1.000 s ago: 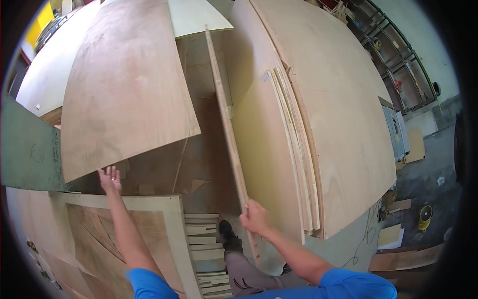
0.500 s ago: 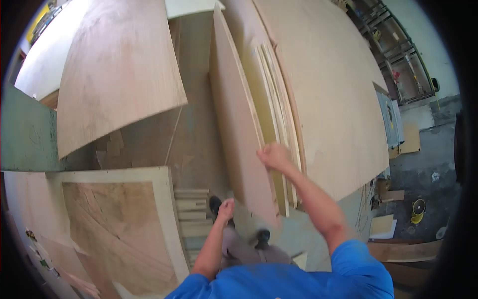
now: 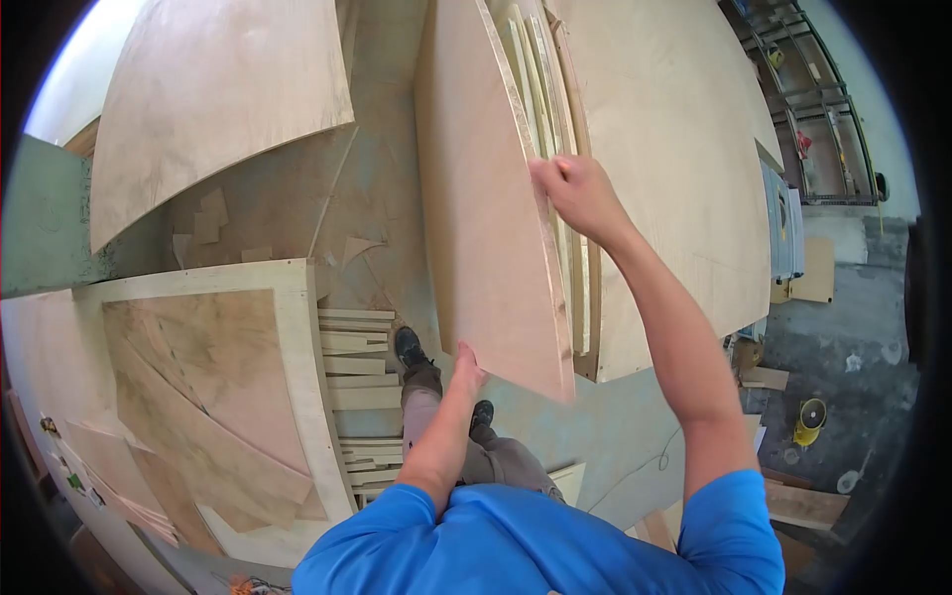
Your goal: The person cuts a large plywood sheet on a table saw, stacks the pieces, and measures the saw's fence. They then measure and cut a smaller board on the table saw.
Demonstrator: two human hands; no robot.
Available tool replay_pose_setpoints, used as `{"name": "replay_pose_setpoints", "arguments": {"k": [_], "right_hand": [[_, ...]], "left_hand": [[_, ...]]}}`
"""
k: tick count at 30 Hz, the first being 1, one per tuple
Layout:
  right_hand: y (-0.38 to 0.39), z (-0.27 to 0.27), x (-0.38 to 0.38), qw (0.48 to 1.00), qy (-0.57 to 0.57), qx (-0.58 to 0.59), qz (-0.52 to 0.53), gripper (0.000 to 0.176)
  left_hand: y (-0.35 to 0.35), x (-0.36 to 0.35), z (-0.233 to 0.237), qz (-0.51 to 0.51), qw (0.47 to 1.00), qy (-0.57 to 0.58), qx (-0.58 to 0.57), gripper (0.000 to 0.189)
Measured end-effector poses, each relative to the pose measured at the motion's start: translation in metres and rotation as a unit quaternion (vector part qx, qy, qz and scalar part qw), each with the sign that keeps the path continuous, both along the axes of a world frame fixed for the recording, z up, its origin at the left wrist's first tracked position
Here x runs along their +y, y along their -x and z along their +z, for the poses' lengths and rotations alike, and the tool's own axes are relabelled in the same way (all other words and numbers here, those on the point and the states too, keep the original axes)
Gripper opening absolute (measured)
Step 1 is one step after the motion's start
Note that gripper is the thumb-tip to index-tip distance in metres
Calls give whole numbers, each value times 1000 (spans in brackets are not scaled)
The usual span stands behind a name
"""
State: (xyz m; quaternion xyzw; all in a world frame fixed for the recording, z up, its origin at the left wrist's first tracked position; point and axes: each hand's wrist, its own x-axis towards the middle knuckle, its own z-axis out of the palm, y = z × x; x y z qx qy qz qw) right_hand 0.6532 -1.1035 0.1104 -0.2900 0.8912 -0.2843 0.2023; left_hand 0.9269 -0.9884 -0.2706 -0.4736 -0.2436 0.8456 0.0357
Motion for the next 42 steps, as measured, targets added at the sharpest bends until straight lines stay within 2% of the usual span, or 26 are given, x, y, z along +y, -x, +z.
{"name": "replay_pose_setpoints", "arguments": {"k": [2,3,4,6,7,9,10,12,13,14,15,17,18,19,20,22,24,27,28,30,31,32,34,36,39,42], "right_hand": [[-31,29,46,966,135,-218,-41,50],[-43,19,90,958,148,-244,-5,63],[-74,22,123,950,188,-249,5,57],[-156,14,149,975,187,-110,-46,47],[-171,13,151,985,170,-13,-30,41],[-196,18,142,975,148,158,-49,31],[-201,26,136,960,147,226,-74,26],[-187,53,131,951,159,262,-34,14],[-180,70,129,946,159,281,-17,9],[-177,87,128,954,161,250,-46,11],[-170,105,125,959,164,220,-70,13],[-159,139,119,967,153,172,-106,18],[-156,155,115,970,143,154,-123,19],[-151,171,111,966,153,165,-129,17],[-147,188,109,963,159,174,-132,16],[-136,224,105,951,193,167,-176,11],[-135,254,91,922,210,187,-264,9],[-140,259,79,852,282,342,-279,13],[-143,264,82,855,271,326,-299,15],[-160,279,106,853,262,297,-339,20],[-165,288,139,897,235,262,-269,23],[-167,296,185,931,205,229,-196,25],[-182,306,219,959,166,172,-154,30],[-202,316,233,952,176,150,-200,32],[-243,311,302,922,225,201,-244,25],[-280,293,438,875,288,233,-310,23]], "left_hand": [[10,-3,2,1,1000,25,13,63],[9,-2,5,1,999,36,17,62],[11,0,30,-6,999,45,-28,60],[8,7,82,-38,993,58,-98,55],[4,15,101,-63,989,57,-124,52],[8,7,197,-94,987,28,-129,49],[6,7,227,-97,989,17,-114,49],[-8,14,269,-115,990,-6,-86,50],[-22,13,279,-203,977,58,25,53],[-44,4,284,-286,942,116,136,56],[-62,-6,284,-356,885,169,247,58],[-86,-29,230,-525,730,388,204,68],[-92,-34,195,-510,752,408,94,72],[-98,-43,161,-473,726,492,86,75],[-93,-53,133,-479,741,466,70,77],[-73,-51,70,-553,702,449,21,90],[-51,-36,46,-499,795,344,-3,101],[-27,3,51,-406,892,200,-4,116],[-27,18,57,-369,916,159,1,121],[-46,71,22,-314,947,49,52,127],[-41,75,67,-313,942,119,35,113],[-40,97,49,-323,933,144,70,113],[-77,130,-18,-358,928,34,99,111],[-106,130,5,-354,926,-3,132,111],[-99,101,102,-464,881,90,36,109],[-118,136,30,-450,878,159,23,106]]}}
